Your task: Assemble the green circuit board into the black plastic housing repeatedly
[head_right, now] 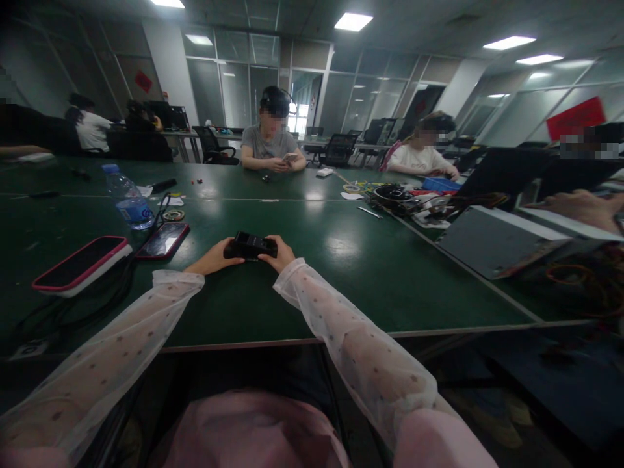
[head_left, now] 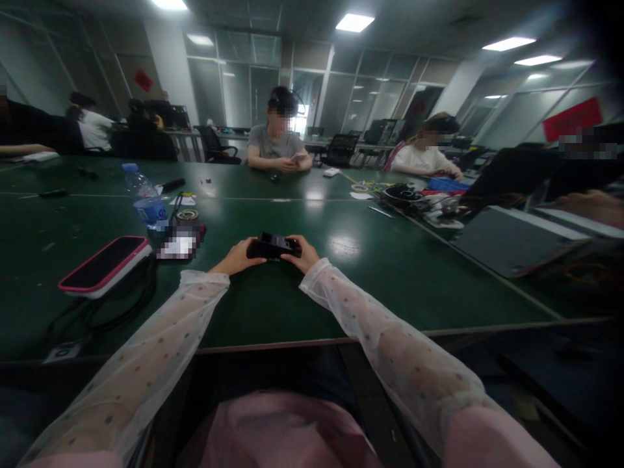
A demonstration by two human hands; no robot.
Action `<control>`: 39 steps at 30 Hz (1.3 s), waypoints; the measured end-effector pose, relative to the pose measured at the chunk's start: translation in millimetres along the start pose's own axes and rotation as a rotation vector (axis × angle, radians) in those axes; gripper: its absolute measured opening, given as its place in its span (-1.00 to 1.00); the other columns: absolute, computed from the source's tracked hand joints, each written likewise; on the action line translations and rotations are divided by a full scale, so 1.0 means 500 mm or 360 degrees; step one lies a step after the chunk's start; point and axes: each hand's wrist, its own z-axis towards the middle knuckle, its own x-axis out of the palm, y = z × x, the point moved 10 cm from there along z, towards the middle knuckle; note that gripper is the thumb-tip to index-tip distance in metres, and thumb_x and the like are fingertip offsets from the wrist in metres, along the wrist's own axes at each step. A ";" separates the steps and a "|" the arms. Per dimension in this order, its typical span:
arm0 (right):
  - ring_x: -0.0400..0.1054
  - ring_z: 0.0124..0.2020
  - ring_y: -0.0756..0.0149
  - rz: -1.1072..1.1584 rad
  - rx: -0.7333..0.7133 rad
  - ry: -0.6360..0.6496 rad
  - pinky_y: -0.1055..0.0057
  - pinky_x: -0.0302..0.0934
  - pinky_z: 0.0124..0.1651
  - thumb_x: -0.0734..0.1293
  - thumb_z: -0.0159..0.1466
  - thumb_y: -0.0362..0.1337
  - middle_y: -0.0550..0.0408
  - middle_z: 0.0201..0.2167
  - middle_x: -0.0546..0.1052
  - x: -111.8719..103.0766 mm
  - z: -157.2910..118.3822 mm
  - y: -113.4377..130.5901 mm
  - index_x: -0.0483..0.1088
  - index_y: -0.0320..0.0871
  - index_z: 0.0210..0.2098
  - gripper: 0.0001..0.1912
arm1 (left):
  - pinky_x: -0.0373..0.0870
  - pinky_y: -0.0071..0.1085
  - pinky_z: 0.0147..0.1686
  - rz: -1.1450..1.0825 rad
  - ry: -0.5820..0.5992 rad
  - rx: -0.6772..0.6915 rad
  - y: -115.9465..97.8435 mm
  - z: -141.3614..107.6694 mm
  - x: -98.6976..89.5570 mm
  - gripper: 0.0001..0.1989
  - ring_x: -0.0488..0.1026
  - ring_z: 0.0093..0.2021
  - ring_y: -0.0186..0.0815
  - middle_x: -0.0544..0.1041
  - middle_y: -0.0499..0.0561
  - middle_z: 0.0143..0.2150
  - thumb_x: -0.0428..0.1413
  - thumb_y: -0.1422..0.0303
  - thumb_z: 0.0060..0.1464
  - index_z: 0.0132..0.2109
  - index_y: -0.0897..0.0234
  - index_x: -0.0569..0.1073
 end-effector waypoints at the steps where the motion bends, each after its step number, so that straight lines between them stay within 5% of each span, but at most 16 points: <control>1: 0.45 0.00 0.11 0.0006 -0.0006 -0.0014 0.03 0.34 0.09 0.49 0.07 -0.28 -0.02 -0.07 0.52 -0.003 0.000 0.000 0.29 -0.07 0.00 -0.46 | 0.31 0.01 0.12 -0.0003 0.0003 0.0001 0.001 0.001 0.001 -0.30 0.44 0.11 0.03 0.48 0.20 0.11 0.32 0.11 -0.09 0.16 0.26 0.33; 10: 0.42 0.02 0.07 0.0192 -0.0087 -0.0204 0.07 0.34 0.08 0.47 0.07 -0.08 -0.03 -0.04 0.49 -0.037 0.009 -0.002 0.26 -0.06 0.01 -0.43 | 0.31 0.01 0.13 -0.0073 0.0017 0.0015 -0.002 0.000 0.003 -0.36 0.44 0.12 0.01 0.51 0.15 0.08 0.32 0.18 -0.09 0.14 0.21 0.37; 19: 0.42 -0.08 0.05 -0.0163 0.0160 -0.0821 0.02 0.31 0.06 0.45 0.07 -0.15 -0.12 -0.07 0.48 -0.158 0.007 -0.084 0.22 -0.14 -0.01 -0.45 | 0.29 0.00 0.13 -0.0007 0.0035 0.0060 -0.007 0.000 0.001 -0.37 0.41 0.14 0.00 0.48 0.14 0.13 0.29 0.15 -0.05 0.16 0.17 0.35; 29: 0.40 -0.05 0.03 -0.0547 0.0331 -0.0705 -0.02 0.28 0.08 0.48 0.01 -0.22 -0.10 -0.10 0.47 -0.148 0.012 -0.154 0.26 -0.14 -0.08 -0.48 | 0.32 0.00 0.10 -0.0046 0.0036 0.0008 -0.011 -0.003 -0.003 -0.40 0.41 0.13 0.05 0.50 0.14 0.08 0.30 0.15 -0.08 0.12 0.18 0.40; 39: 0.26 0.08 -0.14 -0.0612 0.0291 -0.0764 -0.17 0.12 0.17 0.47 0.03 -0.13 -0.24 0.00 0.37 -0.146 0.005 -0.130 0.22 -0.22 0.04 -0.34 | 0.32 0.01 0.08 0.0036 0.0078 0.0024 0.000 -0.001 0.005 -0.35 0.40 0.13 0.02 0.45 0.20 0.13 0.25 0.04 -0.02 0.16 0.22 0.35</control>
